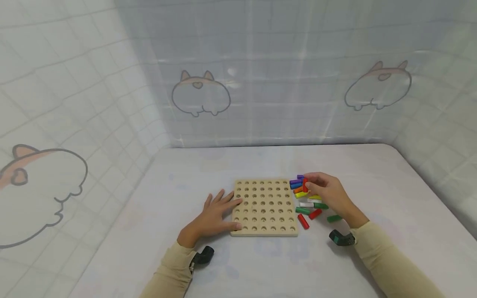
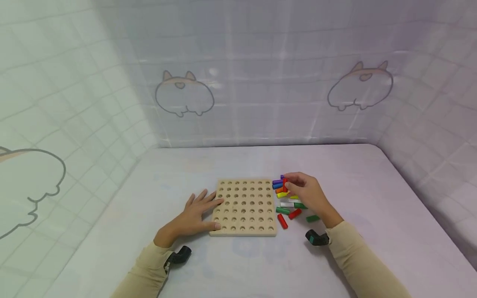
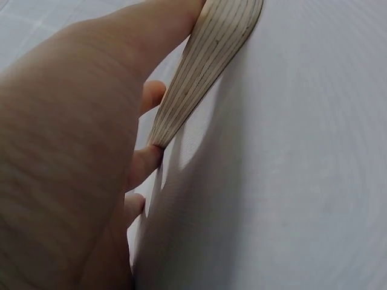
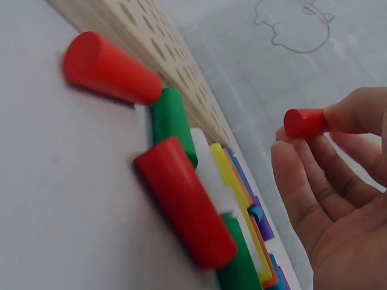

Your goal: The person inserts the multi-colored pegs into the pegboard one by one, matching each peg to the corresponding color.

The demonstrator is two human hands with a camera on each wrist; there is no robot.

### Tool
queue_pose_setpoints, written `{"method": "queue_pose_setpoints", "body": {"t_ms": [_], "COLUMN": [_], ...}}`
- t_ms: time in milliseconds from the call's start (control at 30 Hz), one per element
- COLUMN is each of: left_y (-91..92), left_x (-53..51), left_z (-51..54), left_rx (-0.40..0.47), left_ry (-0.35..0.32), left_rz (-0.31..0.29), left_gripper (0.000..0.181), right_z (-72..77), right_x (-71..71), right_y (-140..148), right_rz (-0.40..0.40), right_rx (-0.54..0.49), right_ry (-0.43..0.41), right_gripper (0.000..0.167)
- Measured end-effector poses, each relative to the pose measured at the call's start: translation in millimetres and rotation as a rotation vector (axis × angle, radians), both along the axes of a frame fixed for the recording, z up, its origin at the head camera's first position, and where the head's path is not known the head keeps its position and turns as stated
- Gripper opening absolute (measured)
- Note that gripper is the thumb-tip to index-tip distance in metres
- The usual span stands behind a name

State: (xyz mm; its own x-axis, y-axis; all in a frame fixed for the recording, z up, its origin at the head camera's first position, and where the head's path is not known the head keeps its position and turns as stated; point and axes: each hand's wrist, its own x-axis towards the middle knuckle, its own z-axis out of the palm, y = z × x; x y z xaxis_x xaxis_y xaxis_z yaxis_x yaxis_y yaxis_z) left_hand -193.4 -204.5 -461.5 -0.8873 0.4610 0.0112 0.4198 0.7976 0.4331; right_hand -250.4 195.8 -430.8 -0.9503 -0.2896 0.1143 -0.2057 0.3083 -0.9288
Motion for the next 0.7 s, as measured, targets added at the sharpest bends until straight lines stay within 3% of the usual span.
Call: {"method": "queue_pose_setpoints", "body": {"t_ms": [333, 533, 700], "left_y": [1.2, 3.3, 1.3], "left_x": [0.3, 1.5, 2.2], "left_z": [0.3, 6.7, 5.1], "left_rx": [-0.004, -0.014, -0.023], "left_ry": [-0.006, 0.004, -0.009], "left_rz": [-0.024, -0.038, -0.005], "left_gripper": [0.086, 0.084, 0.086], "right_z": [7.8, 8.4, 2.9], "right_x": [-16.2, -21.5, -29.3], "right_y": [-20, -30, -40], "right_rz": [-0.052, -0.050, -0.028], "right_rx": [0.048, 0.000, -0.038], "right_ry": [-0.092, -0.139, -0.147], "right_gripper": [0.053, 0.046, 0.042]}}
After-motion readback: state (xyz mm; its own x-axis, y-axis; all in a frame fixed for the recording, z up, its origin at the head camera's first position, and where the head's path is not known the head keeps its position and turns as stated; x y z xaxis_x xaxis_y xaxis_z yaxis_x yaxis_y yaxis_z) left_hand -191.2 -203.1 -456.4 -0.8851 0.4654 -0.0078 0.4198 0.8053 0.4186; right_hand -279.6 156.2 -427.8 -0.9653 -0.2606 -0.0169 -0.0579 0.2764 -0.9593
